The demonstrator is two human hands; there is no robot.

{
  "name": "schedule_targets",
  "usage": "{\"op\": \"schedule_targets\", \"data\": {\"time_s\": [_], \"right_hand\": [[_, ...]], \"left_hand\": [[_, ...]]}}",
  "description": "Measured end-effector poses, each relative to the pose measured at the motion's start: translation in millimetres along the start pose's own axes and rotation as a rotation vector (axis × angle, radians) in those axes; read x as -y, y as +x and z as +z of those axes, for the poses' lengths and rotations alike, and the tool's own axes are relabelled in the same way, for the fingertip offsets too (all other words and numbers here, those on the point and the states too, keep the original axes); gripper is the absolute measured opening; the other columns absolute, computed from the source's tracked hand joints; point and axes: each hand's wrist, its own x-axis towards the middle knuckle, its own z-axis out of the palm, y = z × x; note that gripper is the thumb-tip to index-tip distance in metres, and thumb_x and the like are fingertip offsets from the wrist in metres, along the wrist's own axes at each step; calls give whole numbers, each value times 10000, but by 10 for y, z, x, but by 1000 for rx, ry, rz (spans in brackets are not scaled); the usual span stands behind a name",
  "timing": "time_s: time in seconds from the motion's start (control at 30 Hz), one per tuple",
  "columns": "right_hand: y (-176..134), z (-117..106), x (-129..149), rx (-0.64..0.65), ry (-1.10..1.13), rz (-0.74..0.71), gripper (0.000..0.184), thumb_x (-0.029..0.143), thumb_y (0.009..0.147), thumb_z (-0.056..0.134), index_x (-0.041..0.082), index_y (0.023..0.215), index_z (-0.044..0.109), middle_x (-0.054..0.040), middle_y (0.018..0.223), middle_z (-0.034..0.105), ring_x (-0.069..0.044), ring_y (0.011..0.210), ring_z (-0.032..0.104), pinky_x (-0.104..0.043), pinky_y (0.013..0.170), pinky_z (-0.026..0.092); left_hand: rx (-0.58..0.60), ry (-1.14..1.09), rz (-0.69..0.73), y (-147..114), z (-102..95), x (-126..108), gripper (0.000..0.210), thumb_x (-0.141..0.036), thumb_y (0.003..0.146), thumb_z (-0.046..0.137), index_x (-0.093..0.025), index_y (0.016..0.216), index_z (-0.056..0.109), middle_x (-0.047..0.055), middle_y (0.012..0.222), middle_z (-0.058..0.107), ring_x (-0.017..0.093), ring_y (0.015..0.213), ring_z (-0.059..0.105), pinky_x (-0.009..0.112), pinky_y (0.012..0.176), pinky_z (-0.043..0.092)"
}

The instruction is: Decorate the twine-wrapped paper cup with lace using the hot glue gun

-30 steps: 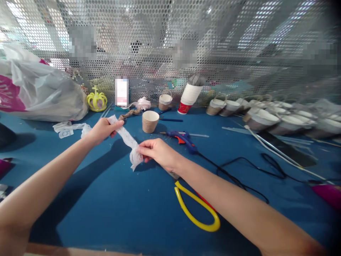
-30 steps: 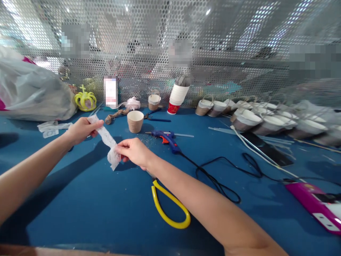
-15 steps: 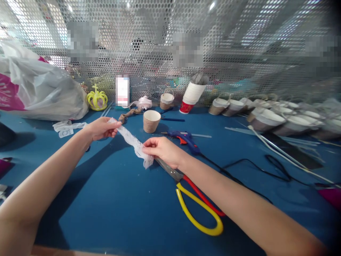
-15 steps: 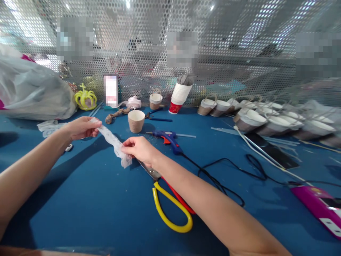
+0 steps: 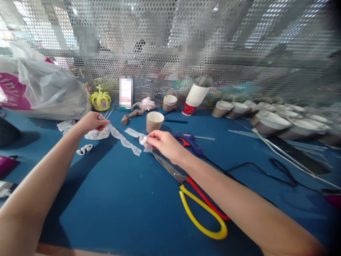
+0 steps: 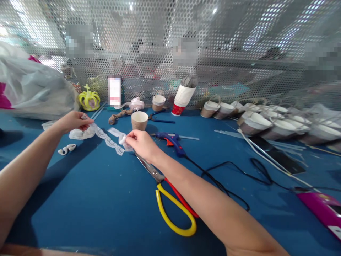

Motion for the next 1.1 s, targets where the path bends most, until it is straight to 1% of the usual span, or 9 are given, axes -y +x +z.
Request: {"op": "schedule_targets", "data": {"time_s": [0.2,0.37,0.47,0.57,0.67,0.83,0.93,1.03,1.1], "right_hand": [[-157,-85,56,47,64,-54,120,264,768,556,159,712,551,-32,708,639,-132,632,583,-287,627,466],[-342,-106,142,144,80,-48,131,283,773,559,156,740,553,-27,701,629,-125,633,568,-281,630,459],[-430,-104,177,256,39,-1,112,253,775,552,154,723,545,-12,666,606,-109,595,537,-260,599,436],[-512,-105,209,415,-37,43,94,226,773,555,147,722,548,1,648,581,-96,573,509,-242,582,418],[-596,-100,246,549,-100,47,73,207,776,550,139,749,559,13,650,555,-80,569,484,-214,565,400],[-684,-87,255,722,-232,-28,95,220,782,549,139,789,598,0,706,591,-77,588,498,-191,555,401],[-632,-125,207,615,-529,-129,123,219,775,554,149,819,646,-23,741,647,-110,614,554,-217,574,420],[-426,-239,155,249,-802,-284,181,225,783,567,151,915,666,-62,862,677,-167,747,609,-263,675,454],[-203,-341,123,-13,-870,-345,242,189,805,546,139,1022,640,-93,1001,655,-191,863,601,-290,777,451]], "left_hand": [[-123,401,135,-122,-73,-166,267,-260,712,612,-170,495,484,-48,416,443,100,485,379,235,537,255],[9,572,268,-188,62,-247,258,-416,711,594,-166,648,602,11,590,597,162,574,518,256,563,332],[35,674,378,-226,234,-252,308,-411,731,570,-160,892,645,79,861,648,247,819,582,304,702,398],[136,700,505,-309,466,-266,300,-354,777,538,-190,1011,628,71,1029,626,217,974,561,287,847,395],[258,728,568,-374,667,-249,186,-297,749,596,-217,905,658,36,1000,630,179,961,569,245,844,411],[174,811,495,-357,675,-198,130,-143,761,528,-151,802,651,121,939,613,285,973,557,404,817,421],[152,782,527,-424,608,-287,185,-222,795,519,-147,931,620,128,1040,601,289,1053,521,409,860,405],[326,546,645,-554,637,-429,274,-358,862,431,-194,1017,586,49,1058,634,175,983,572,273,843,427],[430,366,636,-589,708,-490,334,-424,839,444,-190,1031,585,50,1054,652,176,931,600,267,803,447]]}}
